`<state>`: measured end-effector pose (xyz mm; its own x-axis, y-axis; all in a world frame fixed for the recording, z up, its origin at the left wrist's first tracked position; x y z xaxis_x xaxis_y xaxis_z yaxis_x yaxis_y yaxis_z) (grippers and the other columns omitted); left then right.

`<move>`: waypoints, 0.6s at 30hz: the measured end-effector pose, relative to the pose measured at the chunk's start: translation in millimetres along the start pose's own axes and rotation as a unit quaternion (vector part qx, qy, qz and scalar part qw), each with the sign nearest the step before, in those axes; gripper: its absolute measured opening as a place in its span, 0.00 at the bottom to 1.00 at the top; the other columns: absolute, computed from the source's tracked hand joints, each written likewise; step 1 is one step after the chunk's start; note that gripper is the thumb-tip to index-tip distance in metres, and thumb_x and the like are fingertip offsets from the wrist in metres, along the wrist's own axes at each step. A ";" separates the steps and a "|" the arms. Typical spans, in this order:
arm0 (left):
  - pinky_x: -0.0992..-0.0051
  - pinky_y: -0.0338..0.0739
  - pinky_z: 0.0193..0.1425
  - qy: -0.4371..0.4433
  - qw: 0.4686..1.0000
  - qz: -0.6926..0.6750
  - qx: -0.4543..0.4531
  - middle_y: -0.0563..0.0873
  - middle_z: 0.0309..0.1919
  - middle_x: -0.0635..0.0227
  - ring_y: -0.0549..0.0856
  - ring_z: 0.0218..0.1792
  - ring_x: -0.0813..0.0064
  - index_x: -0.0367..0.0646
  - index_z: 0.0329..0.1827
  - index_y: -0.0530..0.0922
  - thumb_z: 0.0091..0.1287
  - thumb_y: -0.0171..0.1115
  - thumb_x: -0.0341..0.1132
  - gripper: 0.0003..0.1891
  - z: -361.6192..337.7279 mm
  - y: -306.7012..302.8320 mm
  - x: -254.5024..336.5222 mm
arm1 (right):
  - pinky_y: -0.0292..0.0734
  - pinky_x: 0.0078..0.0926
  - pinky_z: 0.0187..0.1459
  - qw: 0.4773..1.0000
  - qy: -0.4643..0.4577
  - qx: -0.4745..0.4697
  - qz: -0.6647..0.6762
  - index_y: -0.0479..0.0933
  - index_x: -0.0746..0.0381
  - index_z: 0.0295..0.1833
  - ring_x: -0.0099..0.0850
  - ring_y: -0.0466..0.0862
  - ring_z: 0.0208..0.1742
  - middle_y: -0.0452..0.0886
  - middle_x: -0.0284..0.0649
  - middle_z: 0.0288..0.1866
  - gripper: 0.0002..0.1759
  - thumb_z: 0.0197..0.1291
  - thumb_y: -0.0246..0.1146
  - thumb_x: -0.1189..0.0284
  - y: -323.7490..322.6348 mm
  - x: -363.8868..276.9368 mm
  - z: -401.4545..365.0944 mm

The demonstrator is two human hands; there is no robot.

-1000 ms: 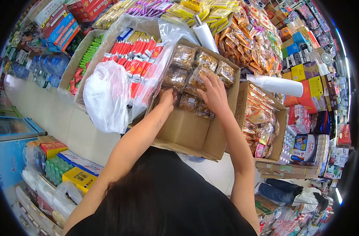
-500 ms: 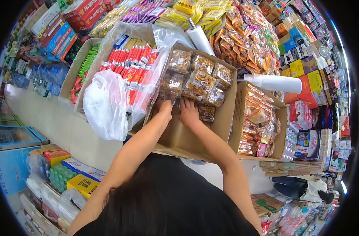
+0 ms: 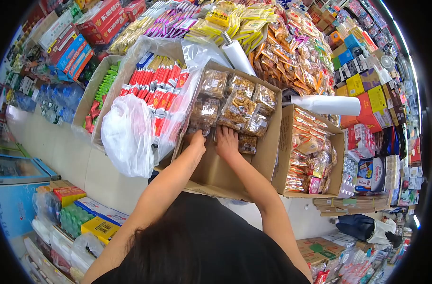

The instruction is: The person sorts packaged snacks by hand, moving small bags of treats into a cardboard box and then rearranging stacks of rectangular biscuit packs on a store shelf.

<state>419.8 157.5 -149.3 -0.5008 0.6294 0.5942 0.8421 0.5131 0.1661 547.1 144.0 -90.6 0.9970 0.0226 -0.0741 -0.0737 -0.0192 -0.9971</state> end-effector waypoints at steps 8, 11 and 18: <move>0.75 0.70 0.29 -0.038 0.999 0.023 0.018 0.77 0.33 0.70 0.75 0.30 0.76 0.47 0.43 0.74 0.63 0.62 0.35 0.09 18.5 -7.9 -9.1 | 0.60 0.48 0.63 1.000 -0.004 0.017 0.012 0.63 0.60 0.68 0.43 0.64 0.65 0.67 0.43 0.62 0.46 0.40 0.71 0.63 -0.7 -5.0 -6.1; 0.74 0.68 0.28 -0.068 0.997 0.040 0.008 0.75 0.29 0.71 0.73 0.28 0.76 0.47 0.41 0.74 0.61 0.64 0.38 0.10 15.2 -7.6 -10.9 | 0.60 0.49 0.64 0.998 -0.044 0.037 -0.017 0.62 0.59 0.68 0.43 0.65 0.65 0.67 0.43 0.62 0.46 0.40 0.71 0.66 8.5 -4.4 -8.0; 0.71 0.68 0.28 -0.070 0.997 0.011 0.013 0.80 0.32 0.68 0.77 0.31 0.73 0.48 0.40 0.77 0.60 0.64 0.40 0.10 -8.4 -3.6 2.7 | 0.65 0.49 0.60 0.993 -0.116 -0.025 -0.006 0.60 0.58 0.69 0.45 0.71 0.59 0.69 0.46 0.54 0.47 0.39 0.71 0.69 -23.1 -14.6 -5.4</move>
<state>417.2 152.4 -141.6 -0.5072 0.7152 0.4809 0.8485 0.5123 0.1331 534.3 138.8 -66.5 0.9651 0.2525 -0.0691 -0.0538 -0.0669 -0.9963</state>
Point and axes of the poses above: each hand's wrist, its own z-axis towards the middle knuckle, its own y-axis out of the palm, x = y × z, the point moved 8 cm from there along z, towards the middle knuckle
